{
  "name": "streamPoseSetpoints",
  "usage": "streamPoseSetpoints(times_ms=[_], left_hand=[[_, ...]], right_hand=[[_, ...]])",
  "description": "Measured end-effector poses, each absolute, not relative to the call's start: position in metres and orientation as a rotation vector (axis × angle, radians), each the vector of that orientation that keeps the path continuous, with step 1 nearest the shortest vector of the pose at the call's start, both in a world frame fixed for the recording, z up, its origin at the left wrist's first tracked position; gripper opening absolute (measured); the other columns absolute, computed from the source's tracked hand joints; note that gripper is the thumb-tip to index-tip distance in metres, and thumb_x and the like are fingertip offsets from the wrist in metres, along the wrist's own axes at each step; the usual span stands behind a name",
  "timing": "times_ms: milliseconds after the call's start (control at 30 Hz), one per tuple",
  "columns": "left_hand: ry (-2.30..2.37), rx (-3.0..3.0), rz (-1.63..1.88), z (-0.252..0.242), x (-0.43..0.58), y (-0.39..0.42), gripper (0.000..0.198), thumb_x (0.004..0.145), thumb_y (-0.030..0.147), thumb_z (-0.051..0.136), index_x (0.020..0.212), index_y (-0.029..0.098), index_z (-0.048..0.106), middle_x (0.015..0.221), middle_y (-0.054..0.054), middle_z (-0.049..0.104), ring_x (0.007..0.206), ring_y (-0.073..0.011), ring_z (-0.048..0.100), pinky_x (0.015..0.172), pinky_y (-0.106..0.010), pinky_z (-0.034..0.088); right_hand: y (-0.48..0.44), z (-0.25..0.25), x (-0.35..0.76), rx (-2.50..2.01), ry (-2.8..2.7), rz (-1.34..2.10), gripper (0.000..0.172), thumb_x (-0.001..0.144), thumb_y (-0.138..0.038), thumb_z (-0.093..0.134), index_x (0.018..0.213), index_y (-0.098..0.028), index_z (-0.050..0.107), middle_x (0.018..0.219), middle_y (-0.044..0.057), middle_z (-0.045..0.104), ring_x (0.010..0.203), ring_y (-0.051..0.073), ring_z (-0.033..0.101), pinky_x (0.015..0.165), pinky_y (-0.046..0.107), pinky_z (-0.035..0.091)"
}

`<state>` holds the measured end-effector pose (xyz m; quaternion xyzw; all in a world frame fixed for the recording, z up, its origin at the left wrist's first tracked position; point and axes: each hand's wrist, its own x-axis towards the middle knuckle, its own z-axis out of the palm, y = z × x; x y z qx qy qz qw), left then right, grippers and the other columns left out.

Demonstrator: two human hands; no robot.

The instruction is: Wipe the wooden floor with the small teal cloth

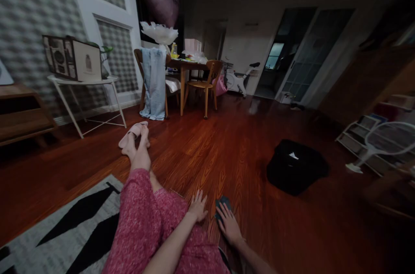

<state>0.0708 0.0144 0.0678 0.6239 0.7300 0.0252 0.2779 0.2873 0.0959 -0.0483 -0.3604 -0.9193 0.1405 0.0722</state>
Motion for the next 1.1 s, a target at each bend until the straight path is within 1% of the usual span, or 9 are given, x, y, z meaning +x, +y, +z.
streamPoseSetpoints(times_ms=[100,233,367,500,567,633,800,900,1100], left_hand=[[1.905,1.687,0.069,0.068,0.072,0.015,0.086,0.083,0.047,0.045,0.159,0.014,0.022,0.168,-0.011,-0.002,0.153,-0.0277,-0.010,0.124,-0.051,0.005],[1.870,1.678,0.108,0.068,0.070,0.014,0.087,0.084,0.049,0.046,0.159,0.015,0.022,0.168,-0.011,-0.001,0.153,-0.0275,-0.010,0.124,-0.050,0.004],[1.847,1.667,0.106,0.073,0.068,0.013,0.087,0.085,0.051,0.046,0.159,0.015,0.021,0.168,-0.012,-0.001,0.154,-0.0270,-0.010,0.124,-0.050,0.004],[1.836,1.682,0.107,0.077,0.067,0.011,0.085,0.086,0.052,0.045,0.159,0.014,0.022,0.168,-0.012,0.001,0.154,-0.0267,-0.009,0.124,-0.048,0.003],[1.834,1.685,0.112,0.077,0.065,0.010,0.084,0.087,0.052,0.044,0.159,0.015,0.023,0.168,-0.011,0.002,0.154,-0.0261,-0.009,0.124,-0.048,0.003],[1.835,1.682,0.120,0.076,0.064,0.009,0.083,0.087,0.051,0.044,0.159,0.016,0.023,0.169,-0.010,0.001,0.154,-0.0260,-0.009,0.124,-0.048,0.004],[1.834,1.673,0.142,0.074,0.063,0.010,0.082,0.087,0.050,0.044,0.158,0.014,0.024,0.169,-0.011,0.000,0.154,-0.0278,-0.009,0.124,-0.048,0.004],[1.833,1.675,0.136,0.073,0.063,0.010,0.082,0.087,0.051,0.042,0.159,0.015,0.023,0.169,-0.009,0.000,0.154,-0.0281,-0.009,0.124,-0.049,0.004],[1.834,1.686,0.148,0.071,0.062,0.008,0.081,0.088,0.053,0.038,0.159,0.018,0.021,0.169,-0.008,0.000,0.154,-0.0285,-0.008,0.124,-0.050,0.004]], right_hand=[[0.096,-0.061,0.345,-1.185,-2.607,0.422,0.055,0.096,-0.044,0.034,0.145,-0.028,0.053,0.160,0.004,0.039,0.149,0.025,0.030,0.121,0.048,0.029],[0.087,-0.082,0.433,-1.465,-2.256,0.423,0.060,0.093,-0.058,0.031,0.133,-0.028,0.064,0.160,0.004,0.037,0.147,0.028,0.036,0.117,0.046,0.037],[0.082,-0.087,0.483,-1.759,-2.004,0.425,0.070,0.086,-0.064,0.027,0.129,-0.023,0.063,0.157,0.010,0.040,0.143,0.033,0.040,0.111,0.050,0.043],[0.093,-0.079,0.464,-2.051,-1.766,0.406,0.084,0.085,-0.063,0.024,0.147,-0.011,0.045,0.158,0.022,0.033,0.146,0.038,0.033,0.114,0.057,0.034],[0.102,-0.074,0.435,-2.187,-1.653,0.381,0.086,0.086,-0.066,0.024,0.150,-0.011,0.042,0.160,0.024,0.029,0.148,0.040,0.028,0.114,0.062,0.029],[0.111,-0.070,0.399,-2.222,-1.651,0.371,0.084,0.088,-0.068,0.023,0.149,-0.015,0.044,0.160,0.023,0.030,0.149,0.040,0.025,0.114,0.064,0.027],[0.112,-0.066,0.303,-1.748,-2.201,0.345,0.065,0.094,-0.058,0.029,0.144,-0.023,0.053,0.158,0.014,0.039,0.147,0.034,0.031,0.115,0.058,0.029],[0.096,-0.065,0.259,-1.390,-2.541,0.342,0.057,0.096,-0.048,0.033,0.146,-0.026,0.051,0.160,0.011,0.038,0.147,0.031,0.032,0.116,0.054,0.032],[0.074,-0.047,0.280,-0.951,-2.896,0.466,0.055,0.097,-0.041,0.039,0.151,-0.031,0.045,0.164,0.005,0.030,0.150,0.024,0.028,0.120,0.047,0.027]])
